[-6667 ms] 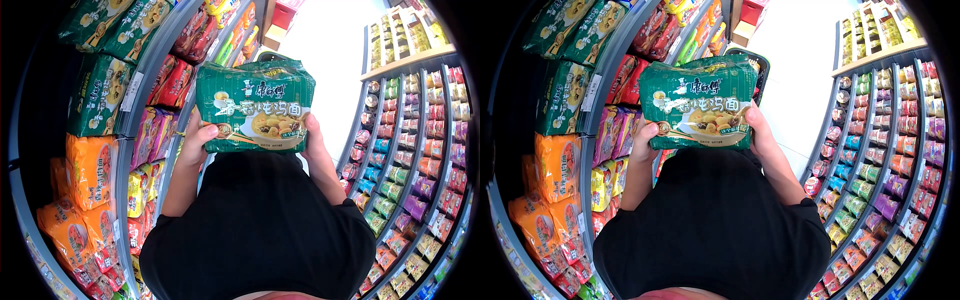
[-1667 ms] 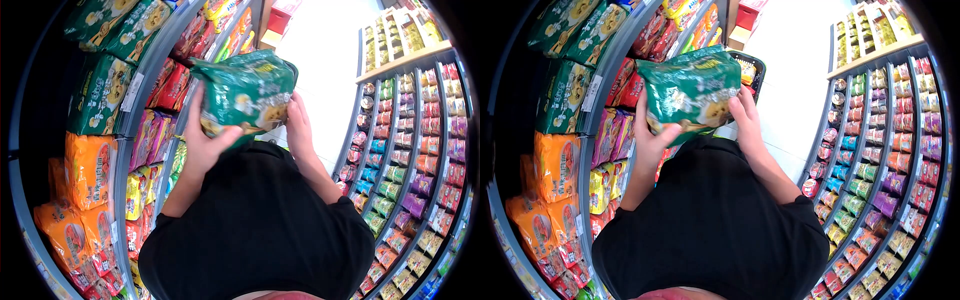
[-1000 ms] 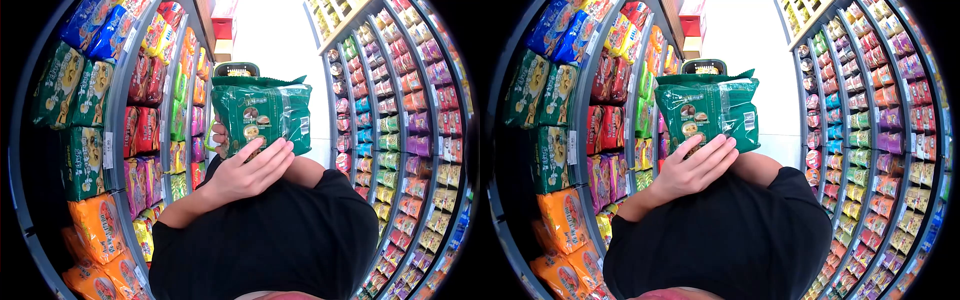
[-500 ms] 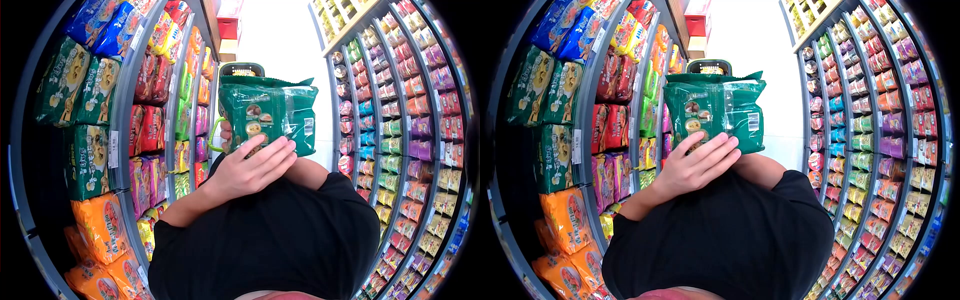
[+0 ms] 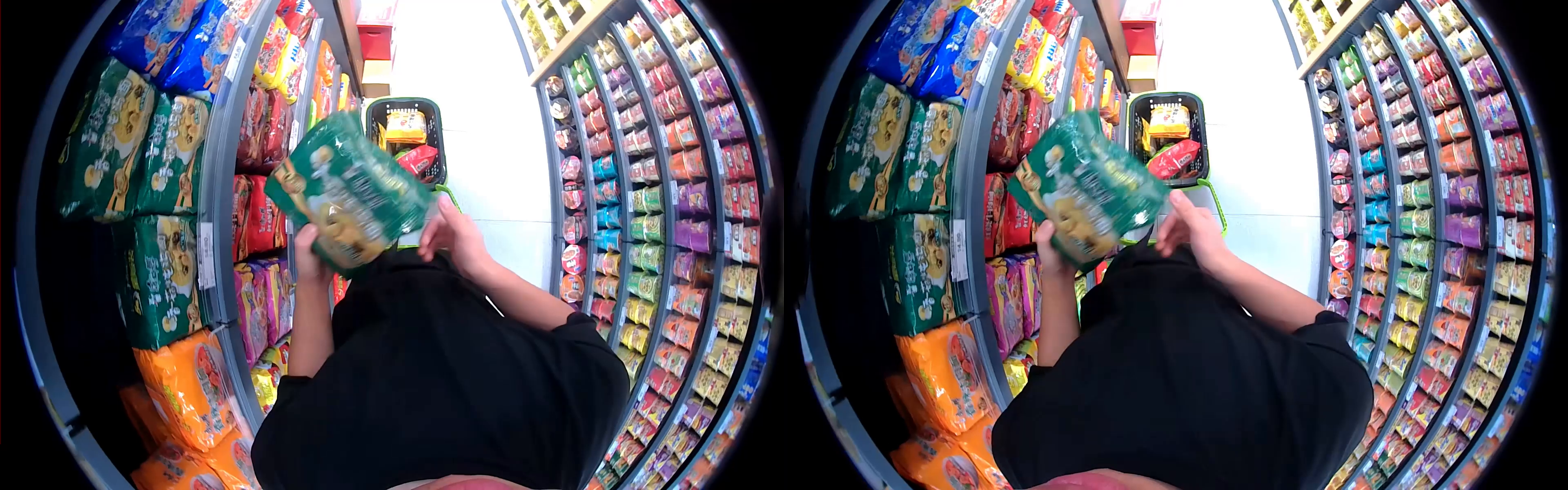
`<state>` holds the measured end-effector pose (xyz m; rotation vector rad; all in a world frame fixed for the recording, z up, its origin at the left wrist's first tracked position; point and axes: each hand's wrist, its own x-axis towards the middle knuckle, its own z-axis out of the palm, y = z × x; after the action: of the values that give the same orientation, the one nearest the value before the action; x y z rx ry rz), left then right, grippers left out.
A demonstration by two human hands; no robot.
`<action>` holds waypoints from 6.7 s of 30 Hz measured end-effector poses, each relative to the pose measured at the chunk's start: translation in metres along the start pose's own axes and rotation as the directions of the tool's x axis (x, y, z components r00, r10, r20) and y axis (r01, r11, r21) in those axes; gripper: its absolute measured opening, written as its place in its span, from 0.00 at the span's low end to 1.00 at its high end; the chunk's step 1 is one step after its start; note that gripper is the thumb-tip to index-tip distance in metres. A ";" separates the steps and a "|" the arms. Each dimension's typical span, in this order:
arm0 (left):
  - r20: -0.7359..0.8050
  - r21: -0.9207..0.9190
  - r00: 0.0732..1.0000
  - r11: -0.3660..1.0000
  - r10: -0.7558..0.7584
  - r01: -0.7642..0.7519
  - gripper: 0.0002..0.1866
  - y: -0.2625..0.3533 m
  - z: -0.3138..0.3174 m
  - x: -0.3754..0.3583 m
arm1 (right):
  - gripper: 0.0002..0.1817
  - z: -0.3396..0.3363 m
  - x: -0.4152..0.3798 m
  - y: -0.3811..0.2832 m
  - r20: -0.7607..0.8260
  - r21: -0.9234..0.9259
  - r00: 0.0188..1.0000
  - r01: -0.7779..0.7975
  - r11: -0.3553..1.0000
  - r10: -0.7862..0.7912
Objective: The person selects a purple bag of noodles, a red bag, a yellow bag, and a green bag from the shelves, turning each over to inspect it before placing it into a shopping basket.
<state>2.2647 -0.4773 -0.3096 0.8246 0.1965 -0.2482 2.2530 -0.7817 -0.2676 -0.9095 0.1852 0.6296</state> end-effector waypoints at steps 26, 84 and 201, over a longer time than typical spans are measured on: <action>-0.243 0.921 0.735 -0.388 -0.633 -0.029 0.37 -0.181 -0.035 0.119 | 0.19 -0.251 0.333 0.089 -0.489 -0.357 0.864 -0.322 0.877 0.118; -0.178 0.873 0.834 -0.475 -0.523 -0.111 0.25 -0.301 -0.120 -0.206 | 0.29 -0.148 -0.108 0.368 -0.303 -0.949 0.868 -0.235 -0.212 0.393; -0.011 0.896 0.906 -0.407 -0.423 -0.179 0.18 -0.602 -0.435 -1.732 | 0.27 0.203 -1.268 1.367 -0.190 -0.971 0.942 -0.139 -0.192 0.276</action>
<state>0.4050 -0.3019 -0.5545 2.6716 -0.4850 -0.9275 0.4143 -0.5533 -0.5551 -2.5175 -0.3909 1.1777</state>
